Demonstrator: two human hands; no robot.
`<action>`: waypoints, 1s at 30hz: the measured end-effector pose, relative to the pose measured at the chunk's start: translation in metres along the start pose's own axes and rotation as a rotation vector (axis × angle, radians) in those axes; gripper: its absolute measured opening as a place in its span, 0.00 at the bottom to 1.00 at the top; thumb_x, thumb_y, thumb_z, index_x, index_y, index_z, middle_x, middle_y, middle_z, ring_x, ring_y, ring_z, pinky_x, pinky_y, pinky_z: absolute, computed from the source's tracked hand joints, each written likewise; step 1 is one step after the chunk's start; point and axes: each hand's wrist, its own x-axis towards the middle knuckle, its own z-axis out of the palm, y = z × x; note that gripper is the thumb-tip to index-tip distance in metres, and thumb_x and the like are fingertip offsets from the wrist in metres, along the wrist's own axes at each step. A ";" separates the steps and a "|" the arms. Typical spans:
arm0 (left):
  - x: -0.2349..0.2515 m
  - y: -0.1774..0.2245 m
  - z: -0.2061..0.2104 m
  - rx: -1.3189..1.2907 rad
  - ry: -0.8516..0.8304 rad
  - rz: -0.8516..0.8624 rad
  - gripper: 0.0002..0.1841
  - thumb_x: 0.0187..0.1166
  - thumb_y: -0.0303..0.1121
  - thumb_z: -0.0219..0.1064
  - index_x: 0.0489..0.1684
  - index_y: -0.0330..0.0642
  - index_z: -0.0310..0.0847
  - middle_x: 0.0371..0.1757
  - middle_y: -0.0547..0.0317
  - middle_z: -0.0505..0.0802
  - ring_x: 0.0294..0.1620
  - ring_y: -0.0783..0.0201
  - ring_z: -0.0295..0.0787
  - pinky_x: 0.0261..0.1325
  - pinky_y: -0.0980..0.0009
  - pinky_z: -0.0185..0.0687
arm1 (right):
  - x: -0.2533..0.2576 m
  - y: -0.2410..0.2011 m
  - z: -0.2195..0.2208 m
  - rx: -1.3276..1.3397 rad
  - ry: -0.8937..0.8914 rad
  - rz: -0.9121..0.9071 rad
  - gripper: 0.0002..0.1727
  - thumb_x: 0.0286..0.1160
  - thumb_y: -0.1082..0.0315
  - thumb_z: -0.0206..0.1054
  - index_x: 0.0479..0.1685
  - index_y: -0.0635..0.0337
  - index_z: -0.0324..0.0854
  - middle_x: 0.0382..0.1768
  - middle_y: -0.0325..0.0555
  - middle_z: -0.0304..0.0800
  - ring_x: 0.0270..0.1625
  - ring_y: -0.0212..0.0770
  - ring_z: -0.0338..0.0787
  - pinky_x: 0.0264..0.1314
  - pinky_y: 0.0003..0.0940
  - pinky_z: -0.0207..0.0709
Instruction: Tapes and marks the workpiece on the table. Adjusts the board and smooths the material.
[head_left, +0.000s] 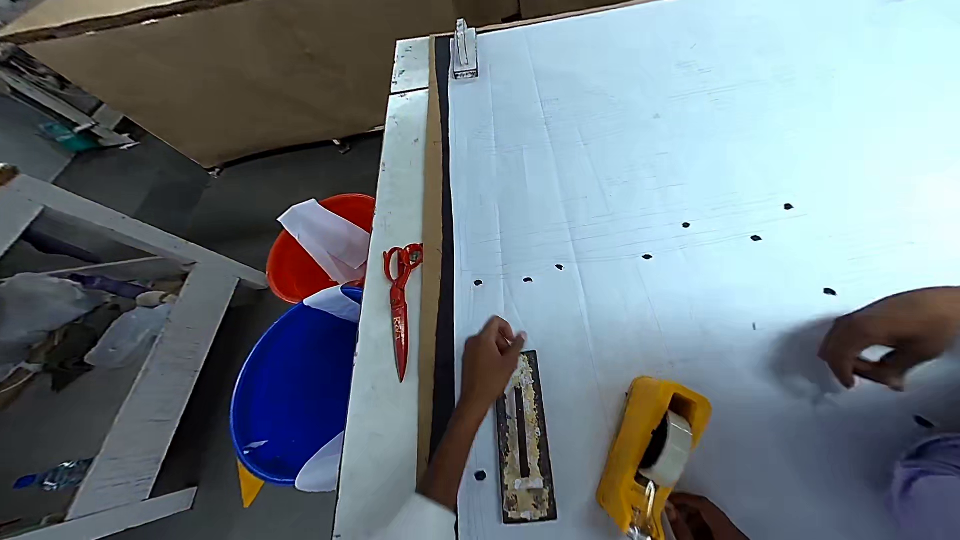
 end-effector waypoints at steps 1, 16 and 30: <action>-0.027 0.008 0.012 -0.079 -0.047 0.040 0.14 0.82 0.42 0.71 0.47 0.38 0.81 0.24 0.54 0.85 0.22 0.57 0.82 0.27 0.57 0.82 | 0.002 -0.008 -0.003 0.022 -0.017 0.007 0.15 0.78 0.62 0.69 0.50 0.67 0.87 0.33 0.46 0.91 0.29 0.32 0.87 0.30 0.30 0.83; -0.210 0.059 0.071 -0.355 -0.175 -0.062 0.10 0.76 0.41 0.71 0.36 0.46 0.92 0.53 0.60 0.88 0.47 0.65 0.86 0.45 0.69 0.83 | 0.006 -0.034 0.012 0.003 -0.095 -0.333 0.25 0.73 0.36 0.69 0.51 0.46 0.91 0.42 0.35 0.92 0.38 0.30 0.88 0.36 0.30 0.84; -0.249 0.010 0.073 -0.703 -0.222 -0.352 0.09 0.82 0.30 0.66 0.35 0.35 0.87 0.24 0.61 0.87 0.22 0.73 0.79 0.26 0.81 0.73 | -0.006 -0.048 0.024 -0.129 -0.101 -0.373 0.25 0.79 0.38 0.62 0.50 0.48 0.92 0.38 0.35 0.93 0.34 0.33 0.89 0.33 0.33 0.83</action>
